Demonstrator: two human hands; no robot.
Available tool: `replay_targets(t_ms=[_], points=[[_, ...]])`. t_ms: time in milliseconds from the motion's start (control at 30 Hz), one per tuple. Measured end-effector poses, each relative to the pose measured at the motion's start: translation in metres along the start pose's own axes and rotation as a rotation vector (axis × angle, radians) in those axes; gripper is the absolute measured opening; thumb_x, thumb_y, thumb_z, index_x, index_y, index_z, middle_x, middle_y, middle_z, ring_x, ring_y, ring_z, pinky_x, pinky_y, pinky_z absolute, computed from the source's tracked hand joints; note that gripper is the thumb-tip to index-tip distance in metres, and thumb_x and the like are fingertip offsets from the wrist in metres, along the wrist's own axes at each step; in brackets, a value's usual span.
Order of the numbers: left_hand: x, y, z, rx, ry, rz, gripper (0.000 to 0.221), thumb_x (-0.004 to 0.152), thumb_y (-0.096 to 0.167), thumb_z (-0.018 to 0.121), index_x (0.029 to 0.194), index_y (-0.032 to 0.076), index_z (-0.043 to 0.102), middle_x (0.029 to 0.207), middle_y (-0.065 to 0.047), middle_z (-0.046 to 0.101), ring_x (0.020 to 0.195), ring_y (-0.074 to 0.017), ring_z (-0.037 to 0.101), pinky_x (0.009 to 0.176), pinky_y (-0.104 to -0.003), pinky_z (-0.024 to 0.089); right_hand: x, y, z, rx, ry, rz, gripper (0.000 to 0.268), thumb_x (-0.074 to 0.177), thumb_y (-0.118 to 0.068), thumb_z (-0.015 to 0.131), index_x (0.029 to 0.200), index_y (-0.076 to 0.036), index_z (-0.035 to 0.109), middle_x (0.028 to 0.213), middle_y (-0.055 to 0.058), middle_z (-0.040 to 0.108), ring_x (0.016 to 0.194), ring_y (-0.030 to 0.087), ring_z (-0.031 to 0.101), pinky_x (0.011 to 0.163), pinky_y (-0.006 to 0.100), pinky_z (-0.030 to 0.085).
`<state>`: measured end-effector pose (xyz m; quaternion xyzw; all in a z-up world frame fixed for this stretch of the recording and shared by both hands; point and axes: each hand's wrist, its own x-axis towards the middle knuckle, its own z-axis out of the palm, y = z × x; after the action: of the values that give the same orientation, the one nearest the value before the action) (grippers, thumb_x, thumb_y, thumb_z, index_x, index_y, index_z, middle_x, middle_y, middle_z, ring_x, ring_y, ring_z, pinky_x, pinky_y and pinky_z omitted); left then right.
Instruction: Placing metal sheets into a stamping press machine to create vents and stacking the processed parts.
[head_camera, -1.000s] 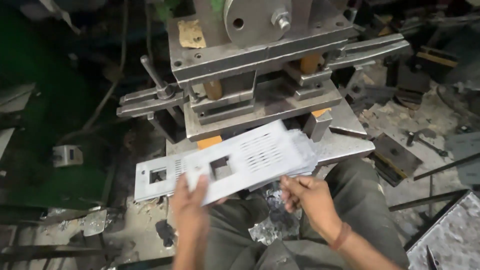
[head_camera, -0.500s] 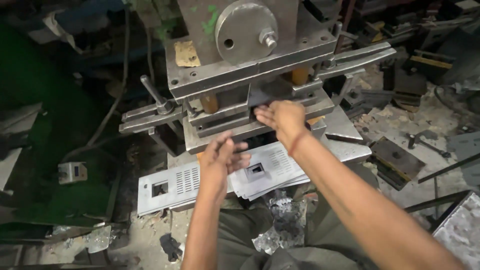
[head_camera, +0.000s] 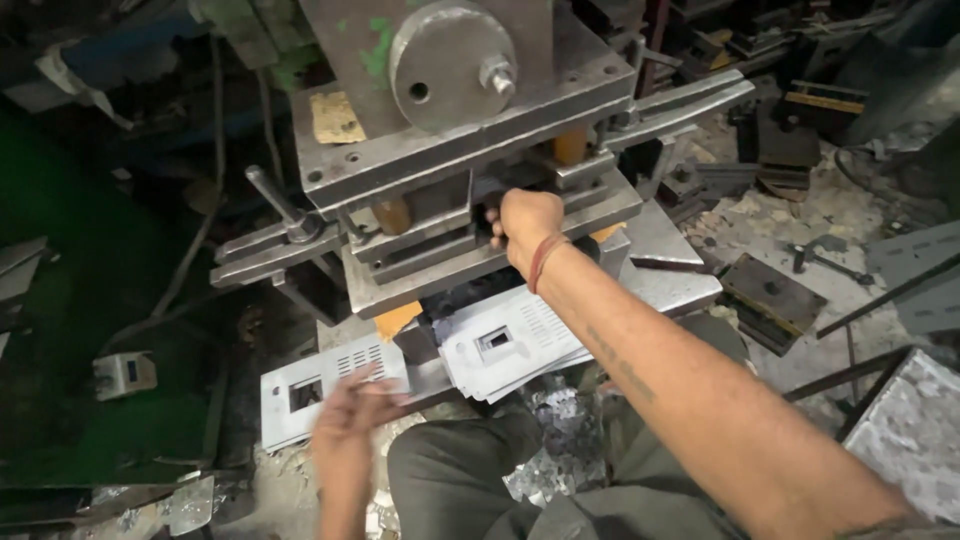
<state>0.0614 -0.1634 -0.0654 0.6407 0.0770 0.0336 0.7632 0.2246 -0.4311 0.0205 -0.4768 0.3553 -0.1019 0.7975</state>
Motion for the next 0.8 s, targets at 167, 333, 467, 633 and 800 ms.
replay_targets(t_ms=[167, 333, 467, 633, 800], points=[[0.044, -0.02, -0.093, 0.48, 0.29, 0.377, 0.035, 0.097, 0.003, 0.066, 0.128, -0.012, 0.058, 0.118, -0.021, 0.067, 0.106, -0.0256, 0.065, 0.099, -0.032, 0.049, 0.002, 0.002, -0.003, -0.034, -0.01, -0.031, 0.024, 0.088, 0.001, 0.043, 0.076, 0.002, 0.064, 0.061, 0.012, 0.06, 0.042, 0.017, 0.046, 0.034, 0.032, 0.037], [0.065, -0.016, -0.14, 1.119, 0.412, -0.078, 0.071, 0.081, 0.051, 0.08, 0.121, -0.004, 0.06, 0.105, -0.025, 0.073, 0.092, -0.0438, 0.07, 0.084, -0.049, 0.054, -0.006, -0.006, 0.003, -0.097, -0.024, -0.051, 0.025, 0.089, 0.0, 0.043, 0.08, 0.001, 0.065, 0.062, 0.01, 0.062, 0.041, 0.015, 0.046, 0.035, 0.03, 0.042], [0.074, 0.012, -0.15, 1.3, 0.325, -0.157, 0.069, 0.086, 0.059, 0.069, 0.127, 0.003, 0.071, 0.117, -0.017, 0.075, 0.104, -0.0377, 0.071, 0.088, -0.043, 0.055, -0.008, -0.016, 0.008, -0.087, -0.029, -0.042, 0.022, 0.09, -0.002, 0.046, 0.079, 0.0, 0.066, 0.065, 0.011, 0.064, 0.043, 0.015, 0.048, 0.035, 0.029, 0.045], [0.066, 0.055, -0.15, 1.404, 0.305, -0.201, 0.065, 0.087, 0.058, 0.071, 0.129, 0.009, 0.072, 0.119, -0.01, 0.077, 0.104, -0.0303, 0.073, 0.089, -0.04, 0.056, -0.01, -0.023, 0.013, -0.036, -0.015, 0.005, 0.029, 0.09, -0.004, 0.037, 0.094, 0.002, 0.065, 0.068, 0.011, 0.062, 0.043, 0.014, 0.047, 0.034, 0.029, 0.046], [0.024, 0.094, -0.147, 0.515, 0.315, -0.017, 0.035, 0.102, -0.001, 0.062, 0.132, -0.017, 0.051, 0.102, -0.033, 0.068, 0.069, -0.0363, 0.067, 0.061, -0.038, 0.055, -0.013, -0.016, -0.011, 0.127, -0.171, 0.046, 0.023, 0.093, 0.002, 0.043, 0.101, 0.012, 0.062, 0.069, 0.015, 0.066, 0.049, 0.019, 0.06, 0.044, 0.03, 0.055]])
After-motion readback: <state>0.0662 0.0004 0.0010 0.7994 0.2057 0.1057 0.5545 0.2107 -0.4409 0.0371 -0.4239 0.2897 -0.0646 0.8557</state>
